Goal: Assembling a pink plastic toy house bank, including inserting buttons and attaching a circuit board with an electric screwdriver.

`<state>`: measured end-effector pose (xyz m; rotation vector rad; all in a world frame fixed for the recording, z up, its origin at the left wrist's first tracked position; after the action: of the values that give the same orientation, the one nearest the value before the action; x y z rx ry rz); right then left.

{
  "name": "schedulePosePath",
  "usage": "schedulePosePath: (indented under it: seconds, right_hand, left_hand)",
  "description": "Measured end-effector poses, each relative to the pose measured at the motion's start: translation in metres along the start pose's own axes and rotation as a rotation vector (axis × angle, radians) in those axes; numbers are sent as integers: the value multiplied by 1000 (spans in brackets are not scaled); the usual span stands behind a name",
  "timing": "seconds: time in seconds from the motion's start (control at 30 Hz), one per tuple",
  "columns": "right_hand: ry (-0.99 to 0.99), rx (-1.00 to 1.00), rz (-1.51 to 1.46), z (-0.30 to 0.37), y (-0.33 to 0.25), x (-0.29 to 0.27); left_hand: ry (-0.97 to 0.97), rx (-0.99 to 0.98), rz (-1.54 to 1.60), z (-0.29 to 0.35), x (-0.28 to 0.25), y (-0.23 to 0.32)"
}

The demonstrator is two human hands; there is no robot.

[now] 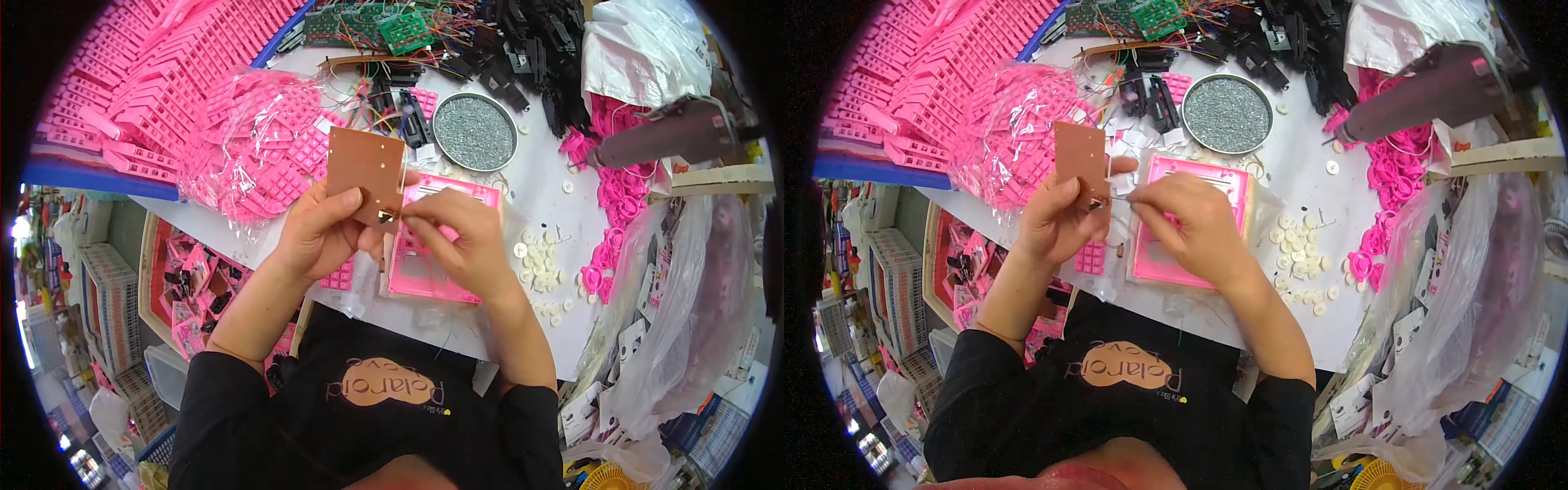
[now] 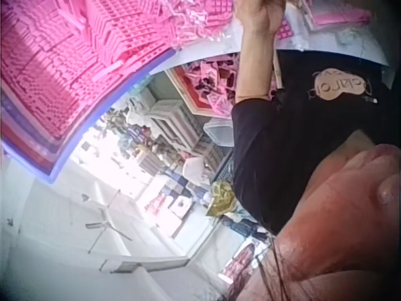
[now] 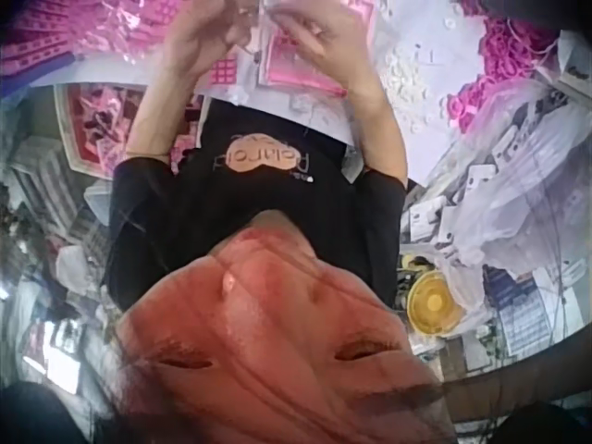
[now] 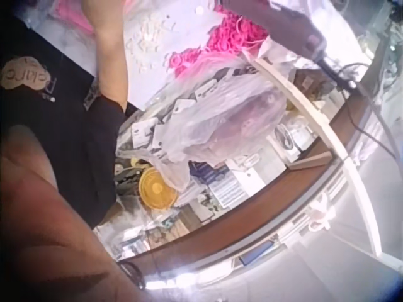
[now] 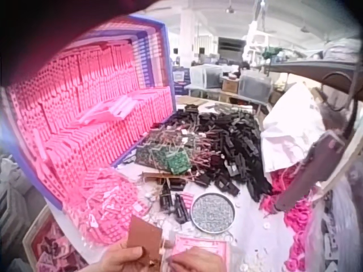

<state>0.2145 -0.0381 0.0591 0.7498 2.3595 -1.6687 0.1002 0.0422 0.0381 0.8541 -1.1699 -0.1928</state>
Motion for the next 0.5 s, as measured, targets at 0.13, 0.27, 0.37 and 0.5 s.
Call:
schedulePosePath:
  seconds: [0.13, 0.27, 0.37, 0.5]
  right_hand:
    - [-22, 196, -349, 1, 15, 0]
    - [-62, 359, -719, -4, 19, 6]
    - [-95, 416, -689, -10, 15, 18]
    - [-8, 405, -767, -11, 14, 19]
  left_hand:
    - [-81, -50, 68, 4, -12, -13]
    - [-153, -152, 222, 6, -4, -30]
    - [-190, -133, 221, 7, -12, -35]
    - [-127, -134, 109, 9, -23, -38]
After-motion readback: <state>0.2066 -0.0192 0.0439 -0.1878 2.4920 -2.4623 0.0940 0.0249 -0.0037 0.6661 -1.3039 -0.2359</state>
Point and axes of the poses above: each hand's wrist, its own z-axis away from the middle knuckle, its own x-axis out of the palm, y = z × x, the point moved 9 cm from there along -z, towards the middle knuckle, and after that the axes turned 1 degree about -x, right-handed, at the moved point
